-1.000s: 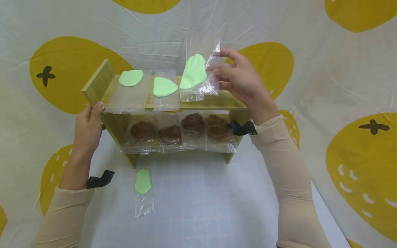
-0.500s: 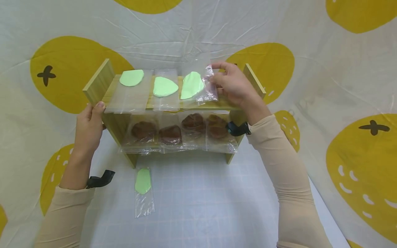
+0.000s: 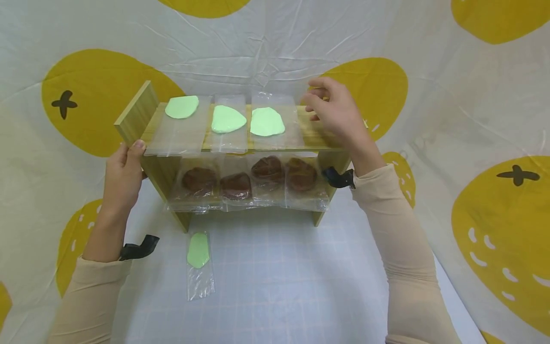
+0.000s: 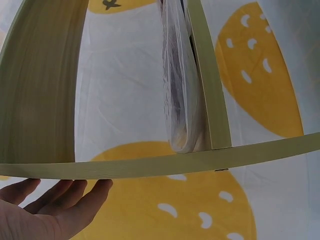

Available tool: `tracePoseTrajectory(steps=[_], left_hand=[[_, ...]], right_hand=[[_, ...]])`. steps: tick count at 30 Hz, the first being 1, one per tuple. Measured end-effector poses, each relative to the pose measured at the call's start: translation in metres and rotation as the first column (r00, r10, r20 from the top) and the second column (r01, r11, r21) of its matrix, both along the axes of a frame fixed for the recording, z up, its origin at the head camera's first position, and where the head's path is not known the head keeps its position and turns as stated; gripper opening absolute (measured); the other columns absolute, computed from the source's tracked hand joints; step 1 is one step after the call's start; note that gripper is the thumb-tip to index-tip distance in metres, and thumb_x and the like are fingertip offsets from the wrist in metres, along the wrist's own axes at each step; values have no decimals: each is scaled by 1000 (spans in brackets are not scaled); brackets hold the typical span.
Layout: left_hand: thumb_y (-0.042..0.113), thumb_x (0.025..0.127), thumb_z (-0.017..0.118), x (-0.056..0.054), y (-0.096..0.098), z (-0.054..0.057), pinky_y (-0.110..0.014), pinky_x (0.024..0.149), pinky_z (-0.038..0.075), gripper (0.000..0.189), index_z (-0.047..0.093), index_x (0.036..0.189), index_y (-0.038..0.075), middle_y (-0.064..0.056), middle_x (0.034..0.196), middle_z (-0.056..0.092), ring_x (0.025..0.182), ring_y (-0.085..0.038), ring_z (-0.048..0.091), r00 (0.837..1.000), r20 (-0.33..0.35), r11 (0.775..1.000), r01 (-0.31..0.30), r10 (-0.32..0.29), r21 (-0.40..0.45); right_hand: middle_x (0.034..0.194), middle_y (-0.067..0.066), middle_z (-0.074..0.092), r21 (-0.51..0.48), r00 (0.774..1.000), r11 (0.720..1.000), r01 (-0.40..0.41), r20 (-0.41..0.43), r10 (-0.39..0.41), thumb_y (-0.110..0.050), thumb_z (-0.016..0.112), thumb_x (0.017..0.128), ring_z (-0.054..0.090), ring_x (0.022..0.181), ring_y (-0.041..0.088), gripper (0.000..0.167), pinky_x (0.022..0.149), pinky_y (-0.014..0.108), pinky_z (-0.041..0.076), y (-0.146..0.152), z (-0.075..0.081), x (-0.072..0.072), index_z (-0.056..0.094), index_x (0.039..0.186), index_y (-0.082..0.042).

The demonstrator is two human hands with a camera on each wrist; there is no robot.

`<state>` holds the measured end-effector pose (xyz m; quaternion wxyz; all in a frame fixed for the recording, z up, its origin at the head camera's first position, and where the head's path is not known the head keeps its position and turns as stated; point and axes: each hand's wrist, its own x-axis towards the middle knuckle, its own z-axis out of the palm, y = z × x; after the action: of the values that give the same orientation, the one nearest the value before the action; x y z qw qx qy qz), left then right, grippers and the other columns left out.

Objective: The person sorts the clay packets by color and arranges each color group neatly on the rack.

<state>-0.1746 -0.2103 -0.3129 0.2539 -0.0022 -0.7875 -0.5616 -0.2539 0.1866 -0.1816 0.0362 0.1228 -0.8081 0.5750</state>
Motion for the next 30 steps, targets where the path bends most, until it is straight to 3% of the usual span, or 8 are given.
tracePoseTrajectory(steps=[5,10,13,16,21,30], left_hand=[[41,104,50,1,-1,0,-30,73,39,44,61,134,11,-7,103,57,88,-22,48,1000,2,1000,-3,3,-5],[41,104,50,2,-2,0,-31,68,38,43,61,134,12,-10,97,55,83,-23,48,1000,-8,1000,-3,3,-8],[39,105,50,2,-2,0,-32,70,37,42,61,134,12,-8,100,56,85,-22,48,1000,-17,1000,1,-1,4],[39,105,50,3,-2,0,-32,71,37,42,61,135,12,-7,101,57,87,-23,48,1000,-20,1000,7,-7,9],[41,104,50,3,-1,0,-31,71,37,42,62,132,11,-8,100,56,87,-23,47,1000,-20,1000,1,-1,0],[41,104,50,3,-2,-1,-31,67,37,42,62,131,11,-11,94,53,83,-23,47,1000,-22,1000,-7,7,-9]], right_hand=[[120,18,63,-192,995,978,-76,-84,61,-11,66,97,63,97,34,42,77,30,56,4,0,24,56,136,-2],[114,24,64,-268,965,939,-217,-202,166,-2,65,96,65,93,34,35,78,33,56,0,-13,54,58,131,1],[113,26,63,-256,948,929,-268,-242,207,2,62,96,66,91,32,35,79,34,56,-3,-23,69,58,131,2],[112,27,63,-218,940,936,-277,-264,216,3,61,96,66,91,33,37,79,34,56,-5,-34,83,58,133,1],[113,26,64,-177,927,933,-314,-269,261,7,60,96,67,91,32,40,79,36,56,-7,-53,103,54,136,4],[114,22,63,-113,893,901,-420,-226,388,8,58,97,66,96,30,39,82,39,55,-19,-99,124,54,135,3]])
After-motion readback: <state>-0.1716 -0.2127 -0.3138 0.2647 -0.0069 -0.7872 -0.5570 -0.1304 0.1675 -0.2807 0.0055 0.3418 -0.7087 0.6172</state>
